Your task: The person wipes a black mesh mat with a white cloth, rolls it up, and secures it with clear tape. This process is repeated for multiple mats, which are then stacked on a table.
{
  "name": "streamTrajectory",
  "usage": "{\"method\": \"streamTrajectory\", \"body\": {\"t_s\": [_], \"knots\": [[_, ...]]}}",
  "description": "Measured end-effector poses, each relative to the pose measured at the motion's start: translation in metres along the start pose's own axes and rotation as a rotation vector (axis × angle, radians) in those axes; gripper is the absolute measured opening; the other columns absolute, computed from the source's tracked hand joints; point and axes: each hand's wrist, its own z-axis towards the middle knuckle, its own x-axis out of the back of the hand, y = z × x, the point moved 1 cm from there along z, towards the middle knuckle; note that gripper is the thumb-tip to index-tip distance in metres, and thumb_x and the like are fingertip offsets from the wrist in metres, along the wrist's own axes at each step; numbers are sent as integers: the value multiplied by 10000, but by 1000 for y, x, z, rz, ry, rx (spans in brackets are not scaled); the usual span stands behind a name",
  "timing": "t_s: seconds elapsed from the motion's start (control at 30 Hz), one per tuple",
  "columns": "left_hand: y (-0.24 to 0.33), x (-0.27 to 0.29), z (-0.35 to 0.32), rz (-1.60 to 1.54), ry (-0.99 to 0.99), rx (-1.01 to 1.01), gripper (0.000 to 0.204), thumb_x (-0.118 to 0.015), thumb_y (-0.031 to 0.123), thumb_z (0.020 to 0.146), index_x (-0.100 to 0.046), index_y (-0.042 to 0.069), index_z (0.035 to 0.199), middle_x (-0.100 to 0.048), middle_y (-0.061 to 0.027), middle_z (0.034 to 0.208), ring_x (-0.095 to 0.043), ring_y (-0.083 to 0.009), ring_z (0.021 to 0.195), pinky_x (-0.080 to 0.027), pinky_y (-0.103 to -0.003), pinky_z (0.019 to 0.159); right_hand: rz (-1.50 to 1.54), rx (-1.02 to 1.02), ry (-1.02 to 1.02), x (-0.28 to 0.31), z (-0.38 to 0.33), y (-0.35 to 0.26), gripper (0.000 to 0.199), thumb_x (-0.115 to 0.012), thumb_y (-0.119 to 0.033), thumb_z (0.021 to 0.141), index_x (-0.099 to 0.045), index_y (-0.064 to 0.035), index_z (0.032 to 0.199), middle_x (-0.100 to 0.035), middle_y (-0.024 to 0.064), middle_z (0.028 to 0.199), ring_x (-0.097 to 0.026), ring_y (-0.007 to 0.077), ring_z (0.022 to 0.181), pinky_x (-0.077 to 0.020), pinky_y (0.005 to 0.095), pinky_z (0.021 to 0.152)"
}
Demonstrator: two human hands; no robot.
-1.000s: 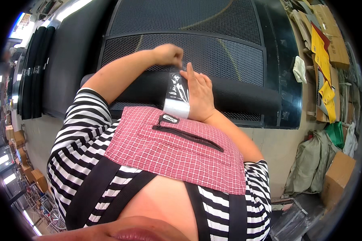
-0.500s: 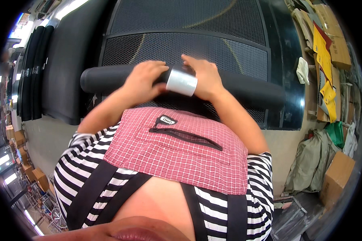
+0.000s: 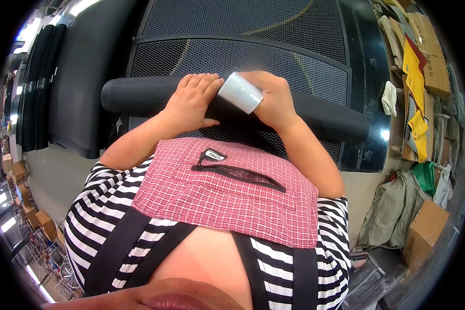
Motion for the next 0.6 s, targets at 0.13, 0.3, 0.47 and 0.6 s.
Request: {"method": "streamTrajectory", "body": {"t_s": [0.13,0.3,0.47,0.6], "knots": [[31,2,-8,27,7,6,999,-882,431,716,-423,25,1506,-471,-163,1511,-411,-336,1427,-277,-507,1209,520,-248,45,18,-18,28,258,-741,-104,903,-768,-35,1150,-767,109,1068,-729,188,923,-568,295,802],[40,-8,-21,45,53,12,1009,-881,429,706,-421,49,1519,-449,-155,1536,-409,-327,1432,-251,-519,1219,201,-52,-43,20,-33,-1,307,-756,-107,870,-756,-37,1169,-768,134,1086,-739,227,981,-575,326,860],[37,3,-16,-41,71,10,993,-905,332,667,-441,39,1494,-478,-159,1508,-442,-329,1401,-295,-511,1196,-184,253,-83,9,-50,-18,417,-816,-190,764,-748,-26,1142,-754,177,1111,-736,336,1027,-580,403,911],[26,17,2,-91,4,20,963,-930,279,639,-479,26,1451,-533,-161,1451,-487,-336,1366,-337,-477,1180,-224,291,-54,7,-43,-14,415,-823,-205,755,-738,-40,1126,-752,167,1101,-735,339,1011,-585,406,888]]}}
